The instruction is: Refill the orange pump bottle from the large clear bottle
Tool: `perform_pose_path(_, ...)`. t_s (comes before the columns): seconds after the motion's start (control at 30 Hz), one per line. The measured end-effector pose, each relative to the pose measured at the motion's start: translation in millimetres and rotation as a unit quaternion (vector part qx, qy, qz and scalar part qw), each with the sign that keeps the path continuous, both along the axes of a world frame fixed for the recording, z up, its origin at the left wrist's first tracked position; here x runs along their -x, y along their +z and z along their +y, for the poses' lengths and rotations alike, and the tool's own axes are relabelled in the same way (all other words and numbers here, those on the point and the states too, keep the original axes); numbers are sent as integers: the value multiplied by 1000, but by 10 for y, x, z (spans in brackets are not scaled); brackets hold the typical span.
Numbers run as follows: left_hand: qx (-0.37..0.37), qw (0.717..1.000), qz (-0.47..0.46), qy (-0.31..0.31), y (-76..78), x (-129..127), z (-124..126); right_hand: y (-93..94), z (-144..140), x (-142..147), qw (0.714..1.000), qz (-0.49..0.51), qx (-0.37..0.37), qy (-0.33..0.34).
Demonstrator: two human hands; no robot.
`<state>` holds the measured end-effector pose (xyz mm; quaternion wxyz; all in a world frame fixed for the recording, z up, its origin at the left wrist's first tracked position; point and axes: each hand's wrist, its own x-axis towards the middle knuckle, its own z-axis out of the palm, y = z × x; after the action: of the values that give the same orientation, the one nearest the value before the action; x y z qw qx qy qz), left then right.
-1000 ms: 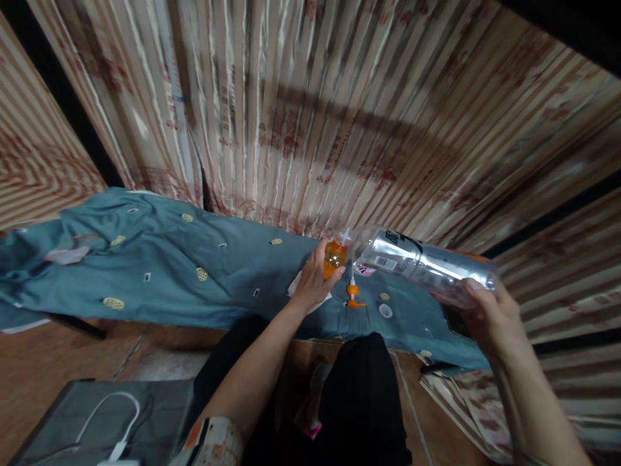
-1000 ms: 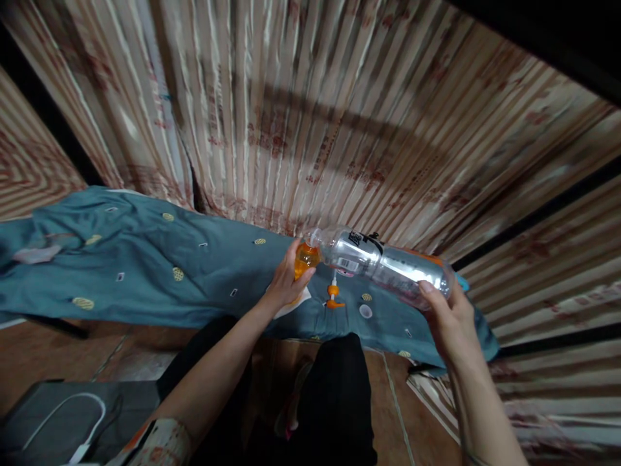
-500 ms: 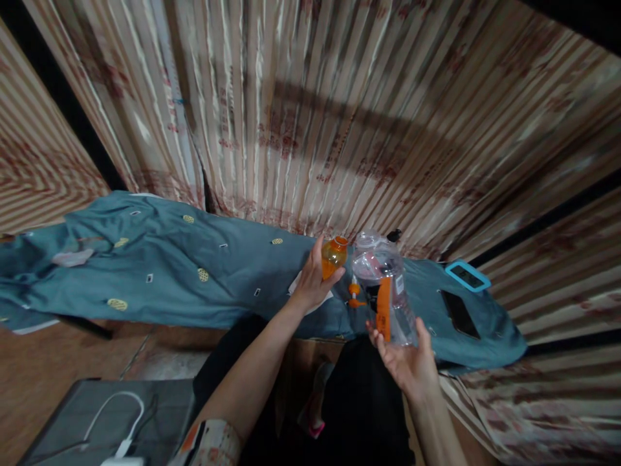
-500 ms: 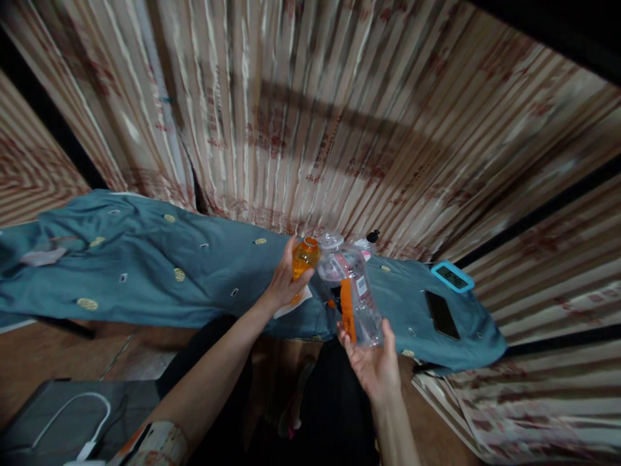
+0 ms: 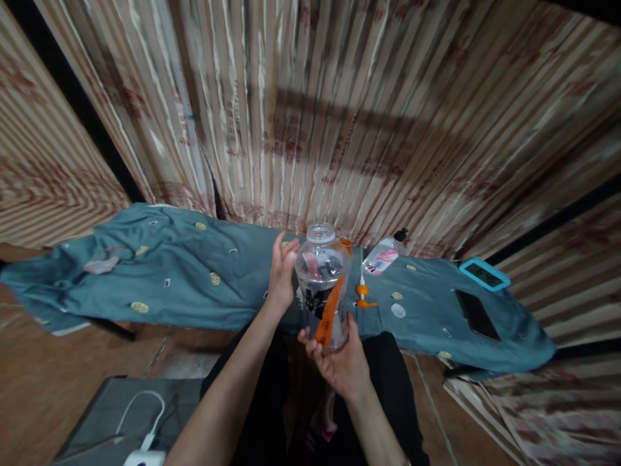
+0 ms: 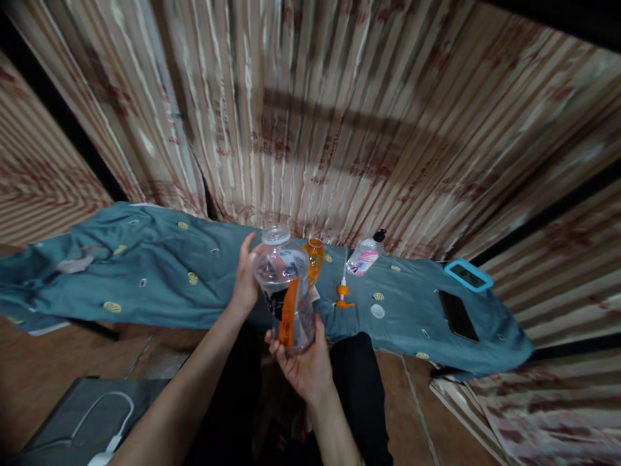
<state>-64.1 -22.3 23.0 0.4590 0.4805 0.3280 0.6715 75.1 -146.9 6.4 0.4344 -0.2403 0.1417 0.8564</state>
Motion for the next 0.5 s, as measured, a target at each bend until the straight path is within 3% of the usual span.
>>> perform_pose_path(0.1, -4, 999, -31, -19, -40, 207, -86, -27, 275, 190, 999, 27, -10, 43)
perform_pose_path(0.27, 6, 993, 118, 20, -140, 439, -141, -128, 734, 513, 994, -26, -56, 87)
perform_pose_path(0.37, 64, 983, 167, 47, -196, 532, -84, -188, 938, 683, 988, -93, -83, 94)
perform_pose_path(0.5, 71, 969, 207, 113, -212, 653, 130, -214, 1010, 799, 970, -168, -124, 127)
